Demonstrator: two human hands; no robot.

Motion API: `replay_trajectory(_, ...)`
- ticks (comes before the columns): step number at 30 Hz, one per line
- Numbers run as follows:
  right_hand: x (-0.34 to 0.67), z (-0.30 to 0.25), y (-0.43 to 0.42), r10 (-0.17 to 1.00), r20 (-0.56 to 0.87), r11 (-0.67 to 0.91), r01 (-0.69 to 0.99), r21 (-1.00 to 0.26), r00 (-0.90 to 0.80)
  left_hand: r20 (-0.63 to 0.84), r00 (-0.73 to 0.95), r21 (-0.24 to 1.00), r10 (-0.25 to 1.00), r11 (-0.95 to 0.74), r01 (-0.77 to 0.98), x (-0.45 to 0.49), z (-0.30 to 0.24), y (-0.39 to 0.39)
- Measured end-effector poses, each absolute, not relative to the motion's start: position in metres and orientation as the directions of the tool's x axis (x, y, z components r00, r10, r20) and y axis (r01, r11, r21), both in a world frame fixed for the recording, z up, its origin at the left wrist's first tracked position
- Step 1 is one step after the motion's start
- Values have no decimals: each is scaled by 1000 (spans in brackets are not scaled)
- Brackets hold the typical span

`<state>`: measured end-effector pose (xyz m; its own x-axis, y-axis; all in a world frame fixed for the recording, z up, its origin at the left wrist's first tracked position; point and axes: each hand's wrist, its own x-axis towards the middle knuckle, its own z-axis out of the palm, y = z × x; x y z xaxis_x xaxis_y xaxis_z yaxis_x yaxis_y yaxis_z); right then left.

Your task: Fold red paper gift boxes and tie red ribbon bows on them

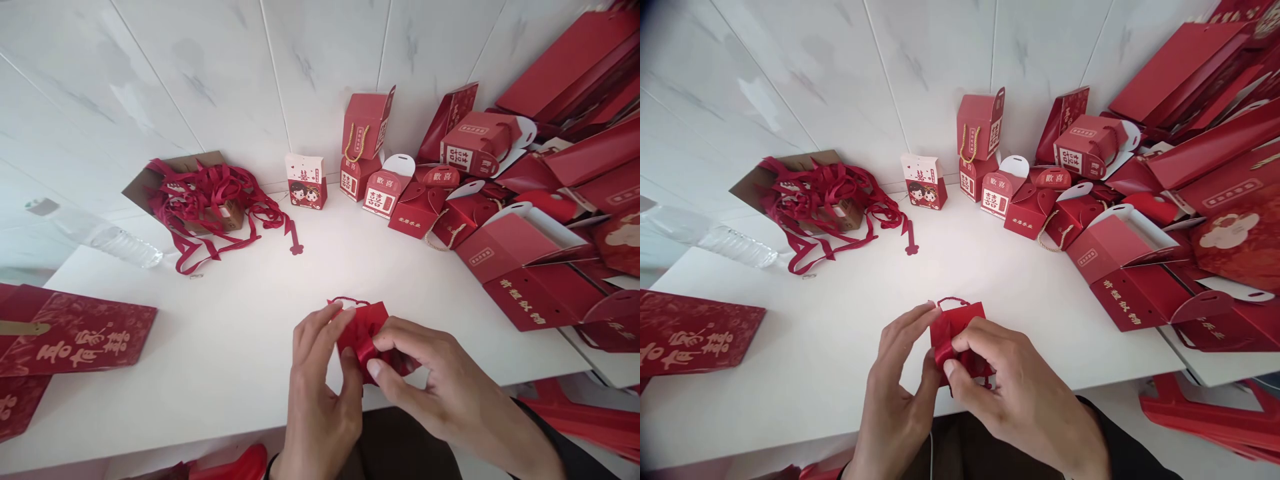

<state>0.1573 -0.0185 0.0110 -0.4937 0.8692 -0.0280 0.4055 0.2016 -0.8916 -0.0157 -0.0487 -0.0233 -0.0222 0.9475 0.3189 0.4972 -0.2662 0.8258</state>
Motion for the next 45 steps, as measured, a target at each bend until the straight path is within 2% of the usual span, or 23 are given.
replay_trajectory(4,160,8,-16,875,-43,178,402,-898,-483,351,101,770,931,-349,534,-21,-22,-45)
replay_trajectory(12,158,9,-11,893,-103,98,412,-906,-438,421,-61,646,905,-252,721,-32,-33,-54)
replay_trajectory(18,154,12,-4,878,-117,65,358,-932,-465,252,69,812,965,-250,528,-17,-28,-55)
replay_trajectory(21,159,14,-1,888,-138,45,381,-923,-439,204,-22,859,979,-169,483,-11,-31,-51)
replay_trajectory(26,175,16,1,927,-101,85,466,-880,-361,78,-195,956,978,-17,293,-9,-35,-48)
replay_trajectory(29,177,17,1,929,-74,105,447,-888,-364,75,-180,966,981,-27,256,-9,-33,-47)
replay_trajectory(35,157,14,-1,916,-71,104,404,-909,-396,95,-91,943,991,-60,327,-9,-26,-45)
replay_trajectory(38,151,13,1,923,-69,91,391,-916,-378,57,-93,958,994,-29,284,-7,-25,-48)
replay_trajectory(41,154,15,3,925,-86,75,400,-913,-369,86,-83,945,993,-55,321,-5,-27,-48)
replay_trajectory(43,159,17,4,923,-84,92,426,-900,-376,94,-97,940,991,-56,335,-3,-30,-46)
replay_trajectory(45,167,19,4,924,-45,144,455,-879,-380,53,-122,962,991,-18,273,-2,-32,-44)
